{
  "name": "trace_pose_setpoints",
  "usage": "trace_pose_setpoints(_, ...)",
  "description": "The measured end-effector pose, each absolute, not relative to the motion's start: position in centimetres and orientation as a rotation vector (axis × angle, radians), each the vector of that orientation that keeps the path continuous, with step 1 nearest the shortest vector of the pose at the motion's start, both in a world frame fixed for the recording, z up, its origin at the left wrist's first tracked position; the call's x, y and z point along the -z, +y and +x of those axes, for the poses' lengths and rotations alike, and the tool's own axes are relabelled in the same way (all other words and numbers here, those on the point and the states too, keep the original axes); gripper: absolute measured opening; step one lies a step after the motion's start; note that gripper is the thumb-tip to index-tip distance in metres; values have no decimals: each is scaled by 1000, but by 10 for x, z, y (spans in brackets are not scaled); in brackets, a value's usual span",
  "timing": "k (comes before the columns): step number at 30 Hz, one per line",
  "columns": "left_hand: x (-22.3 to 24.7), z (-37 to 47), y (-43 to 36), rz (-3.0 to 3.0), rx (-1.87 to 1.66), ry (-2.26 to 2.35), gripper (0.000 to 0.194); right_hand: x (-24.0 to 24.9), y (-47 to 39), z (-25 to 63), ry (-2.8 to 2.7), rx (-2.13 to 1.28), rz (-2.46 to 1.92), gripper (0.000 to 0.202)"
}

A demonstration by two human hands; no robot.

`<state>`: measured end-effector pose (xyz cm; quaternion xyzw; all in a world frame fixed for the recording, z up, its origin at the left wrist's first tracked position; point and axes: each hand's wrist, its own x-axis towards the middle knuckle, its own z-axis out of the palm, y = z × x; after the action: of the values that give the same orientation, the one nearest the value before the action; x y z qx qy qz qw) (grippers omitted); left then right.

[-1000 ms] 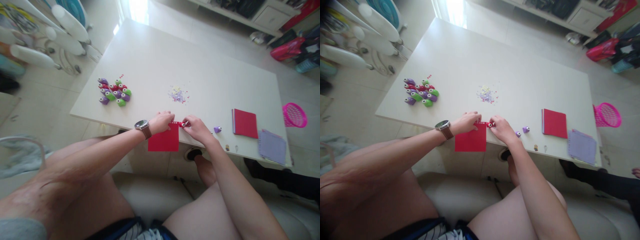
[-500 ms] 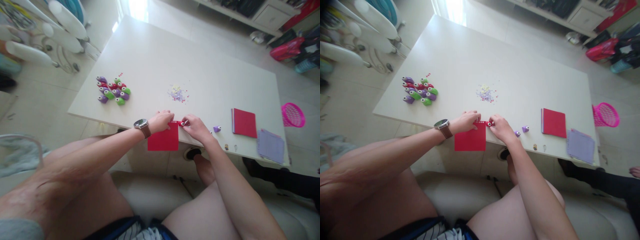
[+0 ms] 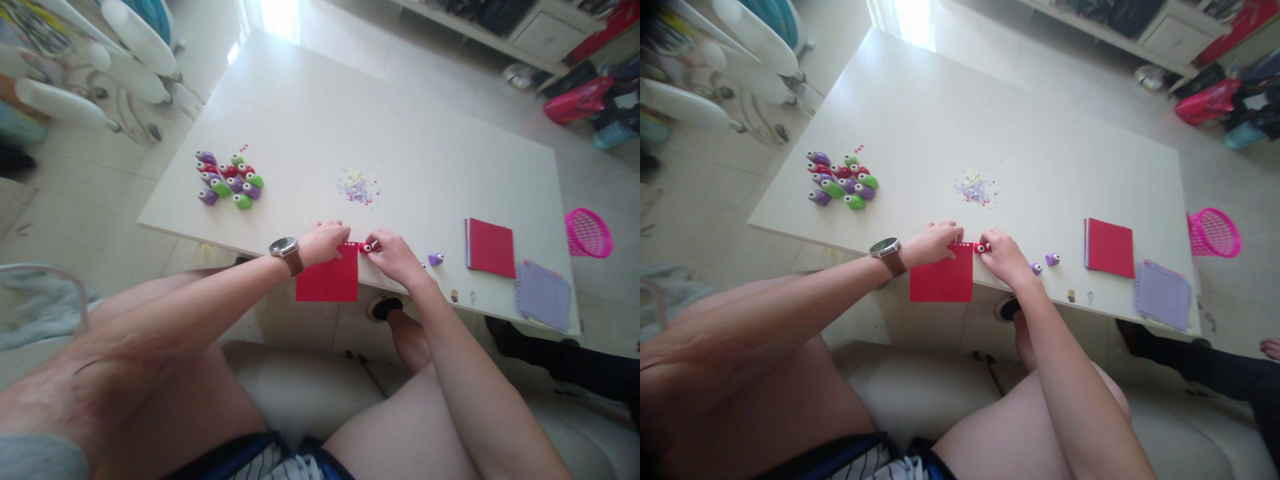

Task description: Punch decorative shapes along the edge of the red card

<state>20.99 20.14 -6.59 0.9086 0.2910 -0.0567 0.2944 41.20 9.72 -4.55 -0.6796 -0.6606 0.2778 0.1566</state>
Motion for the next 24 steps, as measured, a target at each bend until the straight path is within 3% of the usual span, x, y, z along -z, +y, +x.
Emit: trace_pose_setpoints(24,61,211,201,2399,171,782,31,44,99,410,-1893,-793,-1941,14)
